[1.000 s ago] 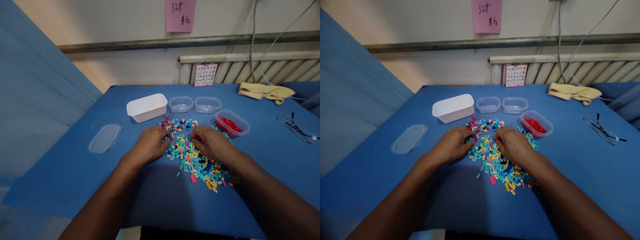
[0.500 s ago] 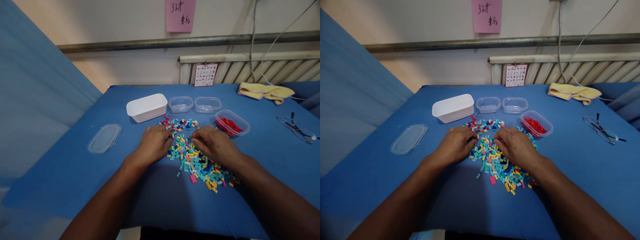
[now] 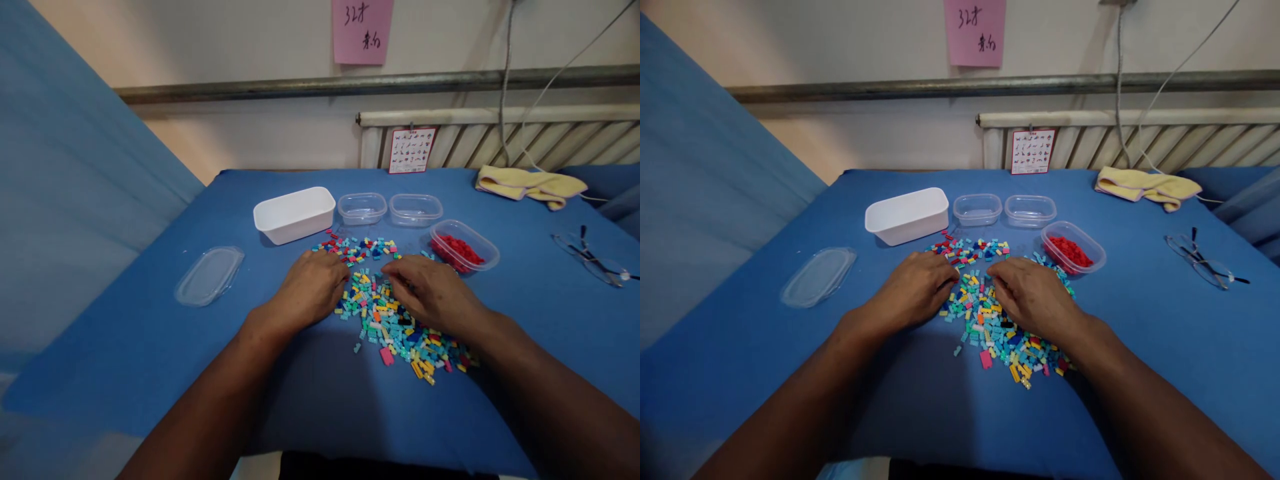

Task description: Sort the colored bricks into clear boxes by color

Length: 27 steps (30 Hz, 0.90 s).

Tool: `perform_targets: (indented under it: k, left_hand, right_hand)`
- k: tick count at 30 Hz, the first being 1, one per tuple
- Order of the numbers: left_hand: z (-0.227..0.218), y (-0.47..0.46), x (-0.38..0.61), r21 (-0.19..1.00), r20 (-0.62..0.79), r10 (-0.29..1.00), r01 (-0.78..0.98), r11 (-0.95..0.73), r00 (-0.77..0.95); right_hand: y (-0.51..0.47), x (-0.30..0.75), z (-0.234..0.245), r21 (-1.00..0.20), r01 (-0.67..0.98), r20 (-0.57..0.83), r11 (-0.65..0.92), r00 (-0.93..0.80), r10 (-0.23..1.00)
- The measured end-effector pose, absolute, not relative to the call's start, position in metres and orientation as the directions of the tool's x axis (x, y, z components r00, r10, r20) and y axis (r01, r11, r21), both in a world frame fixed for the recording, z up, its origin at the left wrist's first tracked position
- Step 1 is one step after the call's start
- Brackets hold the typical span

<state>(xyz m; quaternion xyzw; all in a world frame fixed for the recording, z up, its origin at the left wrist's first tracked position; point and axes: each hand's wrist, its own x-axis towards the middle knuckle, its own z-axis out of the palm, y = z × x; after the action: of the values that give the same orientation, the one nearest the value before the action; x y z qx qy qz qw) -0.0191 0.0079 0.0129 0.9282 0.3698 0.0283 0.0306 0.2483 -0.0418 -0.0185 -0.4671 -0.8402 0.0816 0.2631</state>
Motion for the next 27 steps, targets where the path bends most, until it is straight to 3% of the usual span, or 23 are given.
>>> perform_targets:
  k: [3,5,7,10,13,19,27]
  left_hand:
    - [0.014,0.008,-0.019,0.071,0.039,0.678,0.674,-0.735,0.734]
    - [0.015,0.007,-0.017,0.139,0.088,0.697,0.684,-0.716,0.712]
    - [0.015,0.004,-0.014,0.340,0.162,0.732,0.659,-0.671,0.662]
    - [0.013,-0.004,-0.005,0.725,0.178,0.791,0.466,-0.507,0.585]
    - [0.009,-0.012,0.006,0.920,0.081,0.834,0.281,-0.273,0.546]
    - [0.002,-0.011,0.016,0.993,-0.106,0.873,0.095,0.069,0.476]
    - [-0.006,-0.009,0.019,0.961,-0.255,0.856,0.020,0.276,0.450]
  right_hand:
    - [-0.041,0.249,-0.020,-0.363,0.728,0.385,0.582,-0.451,0.805]
    - [-0.041,0.248,-0.020,-0.346,0.722,0.404,0.599,-0.462,0.790]
    - [-0.042,0.247,-0.017,-0.343,0.702,0.443,0.624,-0.465,0.767]
    - [-0.046,0.242,-0.013,-0.364,0.643,0.517,0.674,-0.462,0.720]
    - [-0.049,0.237,-0.009,-0.364,0.599,0.588,0.713,-0.446,0.675]
    - [-0.051,0.236,-0.008,-0.367,0.566,0.606,0.738,-0.457,0.652]
    - [-0.051,0.236,-0.008,-0.266,0.543,0.585,0.796,-0.565,0.581]
